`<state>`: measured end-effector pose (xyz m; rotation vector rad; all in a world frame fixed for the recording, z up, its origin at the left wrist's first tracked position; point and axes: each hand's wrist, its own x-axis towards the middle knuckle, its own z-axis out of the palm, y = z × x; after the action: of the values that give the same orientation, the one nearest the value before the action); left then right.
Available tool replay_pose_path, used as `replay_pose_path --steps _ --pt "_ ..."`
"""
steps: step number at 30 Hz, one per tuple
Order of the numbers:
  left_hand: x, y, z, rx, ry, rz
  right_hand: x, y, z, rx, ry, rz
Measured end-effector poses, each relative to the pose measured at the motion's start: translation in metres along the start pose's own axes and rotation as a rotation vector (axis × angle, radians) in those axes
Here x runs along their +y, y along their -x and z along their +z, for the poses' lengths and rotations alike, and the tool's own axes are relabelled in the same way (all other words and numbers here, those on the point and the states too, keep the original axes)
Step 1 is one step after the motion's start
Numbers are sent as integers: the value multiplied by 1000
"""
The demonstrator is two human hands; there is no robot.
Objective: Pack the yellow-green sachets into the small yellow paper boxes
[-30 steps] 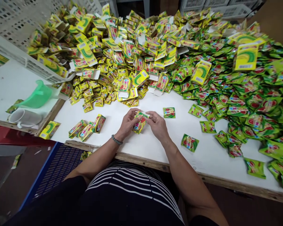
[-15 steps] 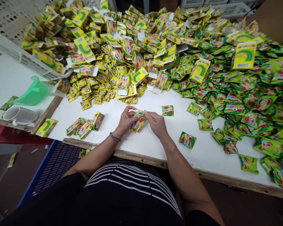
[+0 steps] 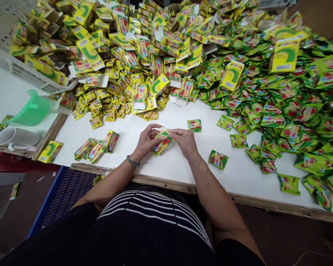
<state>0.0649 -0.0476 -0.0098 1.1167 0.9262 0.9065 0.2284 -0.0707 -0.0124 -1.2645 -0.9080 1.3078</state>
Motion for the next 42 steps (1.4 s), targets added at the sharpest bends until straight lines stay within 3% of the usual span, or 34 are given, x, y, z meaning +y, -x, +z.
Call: replay_pose_path --steps 6,10,17,21,24,27,30,33,35,38,42 --pt "2 2 0 44 -18 20 4 5 -1 -56 170 -70" --pt "6 0 1 82 88 18 4 10 3 0 238 -129" --pt "2 0 -1 103 14 93 1 16 17 100 586 -486" --pt "3 3 -1 49 -54 90 3 11 19 51 536 -439" --pt "16 4 -10 -16 -424 74 5 2 8 59 556 -390" --pt "42 9 -39 -42 -1007 -1 7 -10 -16 294 711 -379" --pt "70 19 -80 114 -1412 -151 12 -22 -43 503 961 -301" --pt "90 27 -109 311 -1613 -344 18 -25 -58 444 1126 -179" --pt "98 26 -112 418 -1687 -370 21 -24 -58 331 1159 -173" --pt "102 8 -96 531 -1709 -209 23 -20 -49 220 1139 -220" --pt "104 -42 -72 520 -1569 -60 22 -18 -40 237 1065 -161"
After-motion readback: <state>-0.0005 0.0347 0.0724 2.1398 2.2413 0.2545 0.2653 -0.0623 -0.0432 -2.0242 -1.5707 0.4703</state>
